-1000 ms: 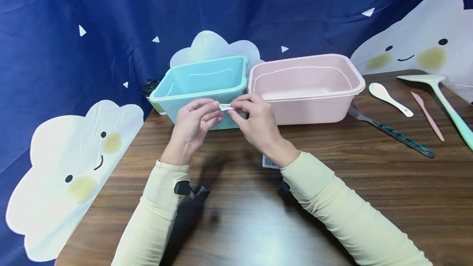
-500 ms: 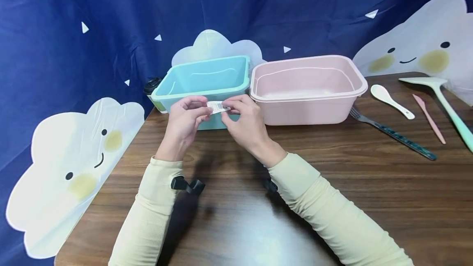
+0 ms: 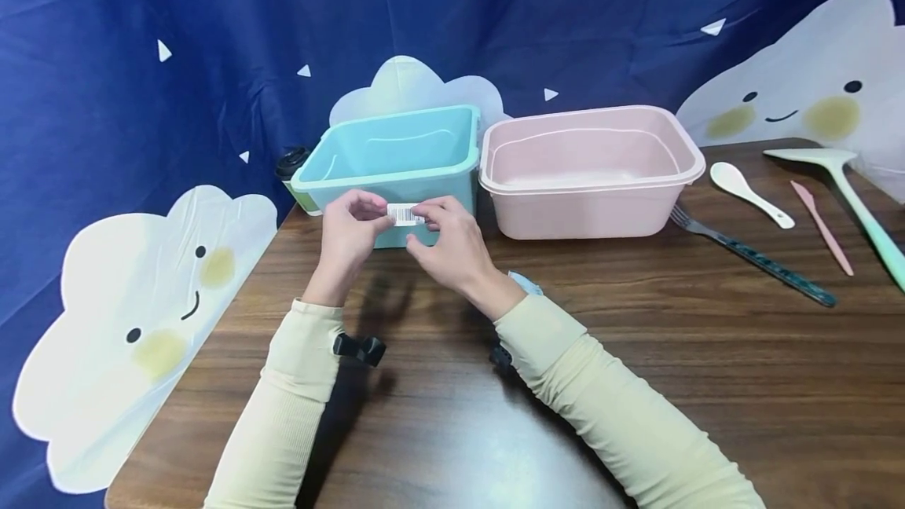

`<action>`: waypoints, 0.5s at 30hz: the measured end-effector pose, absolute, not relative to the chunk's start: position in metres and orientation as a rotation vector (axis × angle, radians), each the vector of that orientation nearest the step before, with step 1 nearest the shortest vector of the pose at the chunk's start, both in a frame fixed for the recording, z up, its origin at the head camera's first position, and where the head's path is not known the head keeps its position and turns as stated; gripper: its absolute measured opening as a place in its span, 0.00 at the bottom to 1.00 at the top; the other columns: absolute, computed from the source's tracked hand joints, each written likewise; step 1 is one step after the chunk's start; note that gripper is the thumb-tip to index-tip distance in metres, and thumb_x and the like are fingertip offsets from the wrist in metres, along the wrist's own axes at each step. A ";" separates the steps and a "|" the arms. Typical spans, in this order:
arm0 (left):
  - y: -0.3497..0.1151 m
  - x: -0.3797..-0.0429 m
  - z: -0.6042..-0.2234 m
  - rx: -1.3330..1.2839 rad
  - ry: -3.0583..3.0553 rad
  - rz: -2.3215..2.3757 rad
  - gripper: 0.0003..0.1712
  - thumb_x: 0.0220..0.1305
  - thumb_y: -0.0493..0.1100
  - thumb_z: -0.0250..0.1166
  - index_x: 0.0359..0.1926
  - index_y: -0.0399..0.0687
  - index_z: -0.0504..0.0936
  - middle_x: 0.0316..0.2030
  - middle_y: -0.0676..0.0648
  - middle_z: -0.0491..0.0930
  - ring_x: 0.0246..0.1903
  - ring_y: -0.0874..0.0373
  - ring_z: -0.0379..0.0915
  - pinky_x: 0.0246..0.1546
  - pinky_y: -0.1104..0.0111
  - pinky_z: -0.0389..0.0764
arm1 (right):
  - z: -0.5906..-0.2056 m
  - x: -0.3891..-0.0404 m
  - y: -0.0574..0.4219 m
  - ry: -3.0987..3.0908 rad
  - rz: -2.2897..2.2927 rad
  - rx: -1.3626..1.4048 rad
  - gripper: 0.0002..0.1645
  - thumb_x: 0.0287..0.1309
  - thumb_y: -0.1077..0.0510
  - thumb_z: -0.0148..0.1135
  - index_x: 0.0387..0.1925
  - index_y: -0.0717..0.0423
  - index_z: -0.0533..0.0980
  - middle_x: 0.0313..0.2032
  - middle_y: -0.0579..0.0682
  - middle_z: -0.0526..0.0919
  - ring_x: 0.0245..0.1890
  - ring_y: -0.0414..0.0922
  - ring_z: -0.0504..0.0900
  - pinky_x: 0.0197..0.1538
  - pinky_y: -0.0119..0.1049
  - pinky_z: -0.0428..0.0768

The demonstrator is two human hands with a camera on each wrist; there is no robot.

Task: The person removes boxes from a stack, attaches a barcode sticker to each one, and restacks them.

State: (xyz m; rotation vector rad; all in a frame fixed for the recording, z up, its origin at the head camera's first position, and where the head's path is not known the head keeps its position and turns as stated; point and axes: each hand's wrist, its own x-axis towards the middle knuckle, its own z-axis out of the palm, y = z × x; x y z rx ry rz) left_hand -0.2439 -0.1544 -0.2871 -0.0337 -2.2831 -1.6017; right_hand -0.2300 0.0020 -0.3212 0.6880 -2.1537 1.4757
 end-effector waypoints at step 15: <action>-0.162 -0.261 -0.311 0.012 -2.166 -1.508 0.07 0.58 0.27 0.69 0.30 0.37 0.78 0.30 0.42 0.81 0.33 0.57 0.76 0.36 0.73 0.75 | -0.326 -0.236 -0.011 -2.452 1.300 0.796 0.37 0.57 0.50 0.70 0.66 0.61 0.74 0.72 0.59 0.66 0.72 0.56 0.66 0.72 0.52 0.67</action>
